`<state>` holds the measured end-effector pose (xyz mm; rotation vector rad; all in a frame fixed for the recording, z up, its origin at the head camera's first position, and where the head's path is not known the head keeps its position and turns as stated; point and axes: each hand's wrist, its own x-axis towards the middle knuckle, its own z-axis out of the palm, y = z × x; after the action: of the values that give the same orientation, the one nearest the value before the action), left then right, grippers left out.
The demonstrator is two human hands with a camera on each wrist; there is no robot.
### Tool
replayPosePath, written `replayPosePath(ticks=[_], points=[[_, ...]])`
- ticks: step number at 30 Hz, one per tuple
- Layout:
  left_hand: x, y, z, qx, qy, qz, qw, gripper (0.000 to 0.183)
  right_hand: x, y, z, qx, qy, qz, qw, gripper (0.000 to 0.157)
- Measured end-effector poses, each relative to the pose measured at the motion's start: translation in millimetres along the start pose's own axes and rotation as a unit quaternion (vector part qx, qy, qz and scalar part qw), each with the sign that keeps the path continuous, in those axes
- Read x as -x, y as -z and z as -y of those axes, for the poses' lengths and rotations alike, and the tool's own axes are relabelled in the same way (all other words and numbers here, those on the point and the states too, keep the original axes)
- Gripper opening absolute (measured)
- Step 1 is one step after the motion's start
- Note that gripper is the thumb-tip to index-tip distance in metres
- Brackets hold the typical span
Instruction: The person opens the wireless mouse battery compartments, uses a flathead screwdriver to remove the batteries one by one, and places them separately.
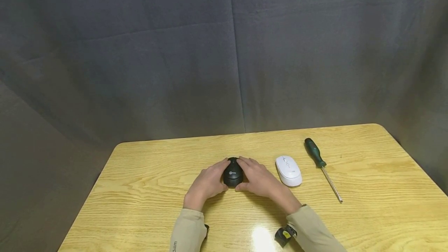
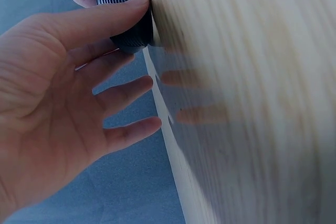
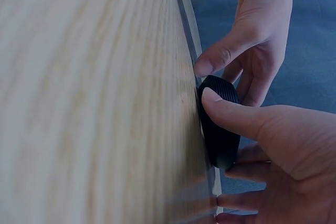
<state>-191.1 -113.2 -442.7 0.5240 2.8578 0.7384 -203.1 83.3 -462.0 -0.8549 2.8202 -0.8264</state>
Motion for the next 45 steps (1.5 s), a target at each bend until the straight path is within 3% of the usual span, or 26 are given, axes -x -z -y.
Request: replayPosePath(ticks=[15,27,34,45], points=[[0.1,0.5,4.5,-0.007,-0.011,-0.003,0.9999,0.07,-2,3.8,-2,-0.003,0.027,-0.016,0.999,0.08],[1.4,1.3,5.4,0.008,-0.014,0.001,0.9999,0.07,0,6.9,-4,0.002,0.045,-0.004,0.999,0.076],[0.1,1.6,8.4,0.025,0.001,0.009,0.9997,0.07,-1,9.9,-9,-0.017,0.049,0.0,0.999,0.068],[-0.6,2.8,10.0,0.031,-0.017,-0.005,0.9994,0.063,-2,14.2,-12,-0.058,0.06,0.012,0.996,0.059]])
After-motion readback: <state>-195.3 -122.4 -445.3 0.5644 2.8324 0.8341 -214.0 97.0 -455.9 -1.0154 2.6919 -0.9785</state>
